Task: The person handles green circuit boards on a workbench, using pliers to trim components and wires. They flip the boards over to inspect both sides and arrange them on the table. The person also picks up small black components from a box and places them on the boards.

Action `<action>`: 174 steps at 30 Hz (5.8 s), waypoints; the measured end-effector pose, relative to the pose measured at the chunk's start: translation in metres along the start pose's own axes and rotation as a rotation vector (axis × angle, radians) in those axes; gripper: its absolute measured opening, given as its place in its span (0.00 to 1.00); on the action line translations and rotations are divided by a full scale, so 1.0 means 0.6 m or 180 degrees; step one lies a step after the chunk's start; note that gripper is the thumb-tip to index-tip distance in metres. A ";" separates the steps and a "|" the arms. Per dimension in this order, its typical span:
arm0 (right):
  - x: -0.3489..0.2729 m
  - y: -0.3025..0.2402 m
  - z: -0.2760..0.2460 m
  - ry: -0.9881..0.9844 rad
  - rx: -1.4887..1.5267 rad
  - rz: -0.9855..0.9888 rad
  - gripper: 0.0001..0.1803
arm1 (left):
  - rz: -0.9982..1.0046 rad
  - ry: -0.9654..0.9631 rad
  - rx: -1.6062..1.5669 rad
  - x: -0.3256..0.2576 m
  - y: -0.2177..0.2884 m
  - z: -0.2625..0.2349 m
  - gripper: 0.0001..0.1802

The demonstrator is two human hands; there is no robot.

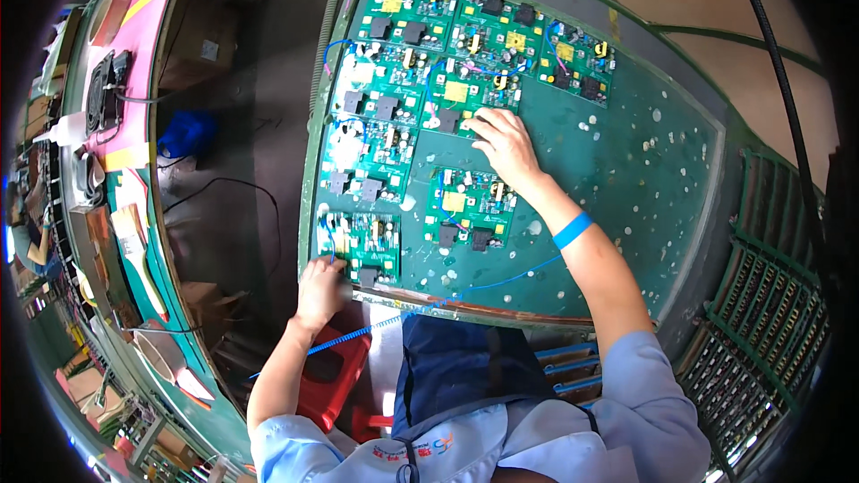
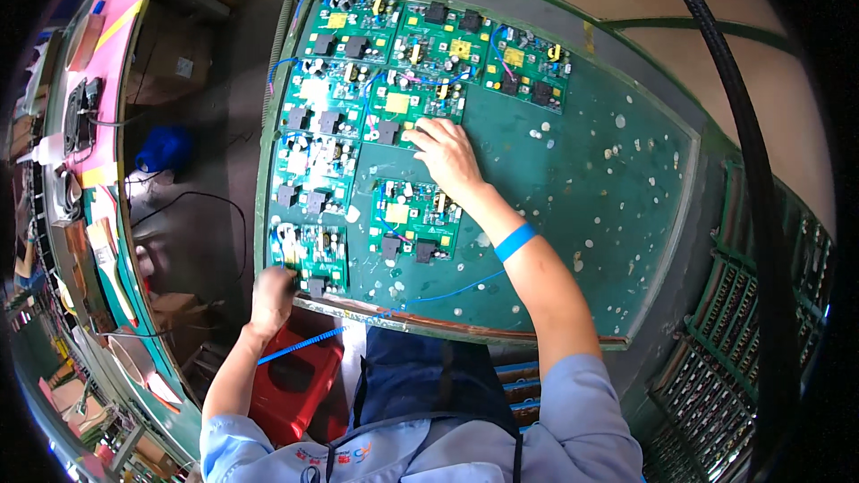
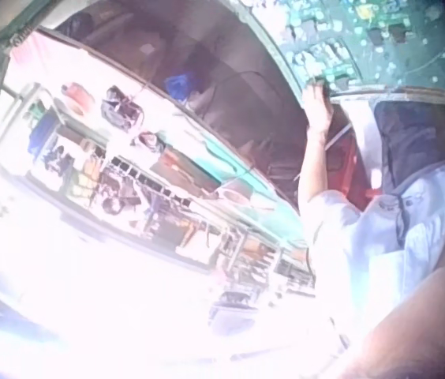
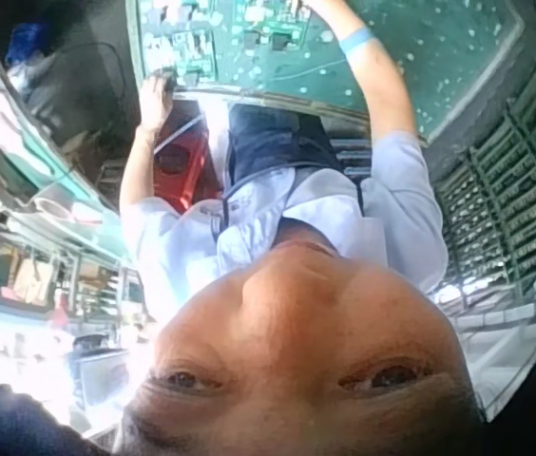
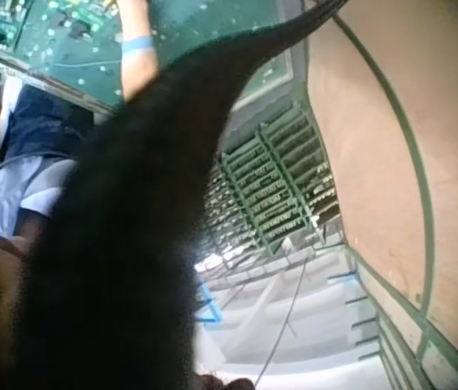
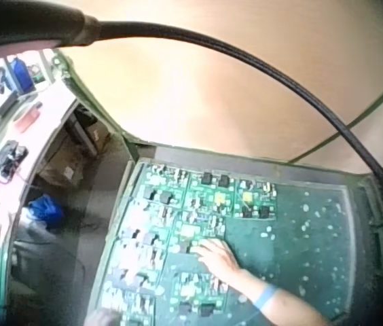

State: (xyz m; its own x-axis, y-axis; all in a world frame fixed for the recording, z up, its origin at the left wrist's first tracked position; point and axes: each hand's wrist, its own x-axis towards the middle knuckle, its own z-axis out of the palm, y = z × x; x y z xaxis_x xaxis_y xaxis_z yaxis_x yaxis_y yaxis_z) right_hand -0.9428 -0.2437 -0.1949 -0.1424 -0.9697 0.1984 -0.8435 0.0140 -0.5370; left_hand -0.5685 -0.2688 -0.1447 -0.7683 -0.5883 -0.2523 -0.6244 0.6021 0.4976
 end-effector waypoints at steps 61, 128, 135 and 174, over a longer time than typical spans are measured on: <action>-0.139 0.081 -0.124 -0.0049 -0.0815 0.0773 0.24 | -0.1952 0.1066 -0.1883 -0.033 -0.079 0.087 0.41; -0.157 -1.098 0.353 -0.2696 -0.0088 -0.4217 0.32 | -0.7038 0.1541 -0.0965 -1.135 -0.364 0.563 0.28; -0.162 -1.093 0.352 -0.2654 -0.0096 -0.4107 0.29 | -0.6879 0.1465 -0.1042 -1.119 -0.312 0.571 0.29; -0.148 -1.114 0.338 -0.2472 0.0566 -0.3777 0.25 | -0.1860 0.6190 -0.5245 -0.953 -0.848 -0.380 0.20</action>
State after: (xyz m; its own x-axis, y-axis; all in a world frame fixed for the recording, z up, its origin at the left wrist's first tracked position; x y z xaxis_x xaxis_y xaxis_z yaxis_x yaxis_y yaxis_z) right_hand -0.2612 -0.2164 -0.0198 0.9530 -0.2714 0.1348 -0.1771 -0.8597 -0.4791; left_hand 0.2205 -0.3616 -0.0644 0.7268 -0.5806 -0.3669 0.5692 0.2101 0.7949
